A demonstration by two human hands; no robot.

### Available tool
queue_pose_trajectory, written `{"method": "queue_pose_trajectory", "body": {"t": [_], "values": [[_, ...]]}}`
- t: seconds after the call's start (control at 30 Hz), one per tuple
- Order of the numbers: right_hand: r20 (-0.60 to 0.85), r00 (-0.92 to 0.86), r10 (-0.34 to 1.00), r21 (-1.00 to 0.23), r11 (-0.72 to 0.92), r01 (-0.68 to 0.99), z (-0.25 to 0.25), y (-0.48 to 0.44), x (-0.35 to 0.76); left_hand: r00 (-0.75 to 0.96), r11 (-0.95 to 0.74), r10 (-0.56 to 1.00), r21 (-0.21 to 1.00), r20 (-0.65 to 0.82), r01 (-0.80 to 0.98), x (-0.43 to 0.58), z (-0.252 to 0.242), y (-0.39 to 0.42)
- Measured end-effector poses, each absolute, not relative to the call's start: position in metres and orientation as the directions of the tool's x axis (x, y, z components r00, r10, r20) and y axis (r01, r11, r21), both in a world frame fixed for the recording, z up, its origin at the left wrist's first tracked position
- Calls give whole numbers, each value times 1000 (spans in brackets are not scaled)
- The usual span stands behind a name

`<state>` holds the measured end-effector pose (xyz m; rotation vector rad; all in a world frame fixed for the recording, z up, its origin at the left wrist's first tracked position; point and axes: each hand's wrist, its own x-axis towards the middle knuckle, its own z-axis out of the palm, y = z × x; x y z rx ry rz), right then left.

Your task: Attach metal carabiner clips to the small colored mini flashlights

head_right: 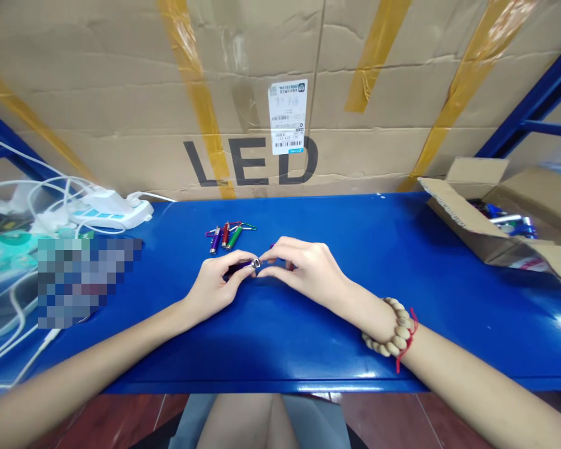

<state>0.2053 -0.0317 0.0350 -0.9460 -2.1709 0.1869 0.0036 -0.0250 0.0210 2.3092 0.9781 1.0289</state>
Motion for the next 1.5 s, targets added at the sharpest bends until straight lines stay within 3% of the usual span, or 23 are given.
{"method": "queue_pose_trajectory", "body": {"t": [0.17, 0.27, 0.43, 0.67, 1.07, 1.17, 1.3, 1.4, 1.5], "values": [[626, -530, 571, -142, 752, 643, 35, -33, 209, 522, -677, 722, 617, 454, 400, 4, 23, -27], [643, -525, 557, -90, 736, 671, 37, -35, 207, 537, -687, 709, 616, 456, 384, 4, 21, -27], [632, -551, 545, -116, 770, 628, 41, -36, 206, 559, -696, 694, 622, 453, 360, 3, 19, -26], [663, -571, 484, -140, 829, 541, 38, -37, 207, 662, -610, 694, 720, 283, 332, 0, 26, -28], [624, -407, 667, -439, 730, 524, 28, -41, 196, 618, -606, 716, 729, 324, 320, -1, 23, -29], [515, -292, 806, -627, 586, 514, 28, -42, 190, 589, -613, 726, 723, 355, 319, -1, 22, -30], [121, -245, 962, -891, 214, 400, 31, -42, 186, 586, -667, 698, 672, 411, 324, -1, 21, -32], [-92, -258, 962, -942, 0, 335, 35, -41, 185, 590, -709, 669, 628, 452, 322, -1, 21, -32], [-200, -242, 949, -939, -115, 324, 40, -42, 184, 591, -742, 642, 590, 489, 318, -1, 19, -31]]}}
